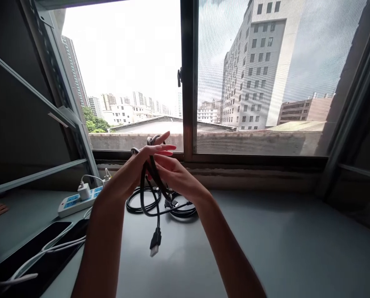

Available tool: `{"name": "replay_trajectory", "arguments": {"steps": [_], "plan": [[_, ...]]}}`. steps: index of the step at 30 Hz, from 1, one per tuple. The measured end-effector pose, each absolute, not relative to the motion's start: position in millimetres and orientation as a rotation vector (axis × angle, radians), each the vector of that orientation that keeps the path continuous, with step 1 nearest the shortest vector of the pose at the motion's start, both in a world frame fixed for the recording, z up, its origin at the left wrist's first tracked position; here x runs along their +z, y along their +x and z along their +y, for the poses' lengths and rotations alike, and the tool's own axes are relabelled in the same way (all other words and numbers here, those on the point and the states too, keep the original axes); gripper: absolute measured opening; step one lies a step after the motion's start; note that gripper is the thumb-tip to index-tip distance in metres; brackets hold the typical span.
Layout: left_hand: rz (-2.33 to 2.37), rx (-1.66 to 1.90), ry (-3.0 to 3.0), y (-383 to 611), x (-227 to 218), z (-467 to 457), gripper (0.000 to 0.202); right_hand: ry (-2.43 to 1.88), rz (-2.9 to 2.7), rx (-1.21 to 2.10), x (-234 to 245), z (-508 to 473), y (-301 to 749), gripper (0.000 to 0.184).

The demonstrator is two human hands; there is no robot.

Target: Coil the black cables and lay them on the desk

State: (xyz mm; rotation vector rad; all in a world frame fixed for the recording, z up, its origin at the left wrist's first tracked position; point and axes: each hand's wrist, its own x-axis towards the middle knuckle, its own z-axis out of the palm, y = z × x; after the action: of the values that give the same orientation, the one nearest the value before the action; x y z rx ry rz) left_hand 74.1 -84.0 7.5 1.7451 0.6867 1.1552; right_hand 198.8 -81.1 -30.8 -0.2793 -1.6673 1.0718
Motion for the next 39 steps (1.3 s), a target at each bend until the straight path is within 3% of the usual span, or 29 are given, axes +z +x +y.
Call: {"name": "replay_trajectory", "arguments": {"steps": [10,14,19,22,27,29,33,39], "plan": [[0.606,1.231,1.789,52.1,5.1,-65.4,0.037,-0.34,-1.141,1.122,-18.4,-75.4,213.8,0.016],[0.623,1.302,1.622,30.3,8.8,-60.1,0.037,-0.303,-0.99,1.099,-8.2,-79.1,237.0,0.024],[0.802,1.645,1.565,25.9,3.7,-45.6,0.044,-0.349,-1.009,1.133,2.3,-104.0,251.2,0.039],[0.918,1.887,1.53,26.5,-0.9,-35.0,0.039,-0.382,-1.026,1.197,4.1,-114.8,260.6,0.037],[0.973,2.184,1.327,24.1,-3.3,-25.4,0.039,-0.31,-1.06,1.204,3.3,-126.7,281.8,0.075],[0.956,2.304,1.263,24.8,-4.1,-22.4,0.042,-0.289,-1.053,1.176,2.8,-132.0,290.0,0.069],[0.763,2.443,1.13,29.4,-4.4,-18.5,0.045,-0.341,-1.101,1.112,2.5,-139.9,299.1,0.034],[0.38,1.999,1.145,40.5,3.1,-32.9,0.037,-0.408,-1.267,1.13,4.3,-135.3,288.7,0.034]]}}
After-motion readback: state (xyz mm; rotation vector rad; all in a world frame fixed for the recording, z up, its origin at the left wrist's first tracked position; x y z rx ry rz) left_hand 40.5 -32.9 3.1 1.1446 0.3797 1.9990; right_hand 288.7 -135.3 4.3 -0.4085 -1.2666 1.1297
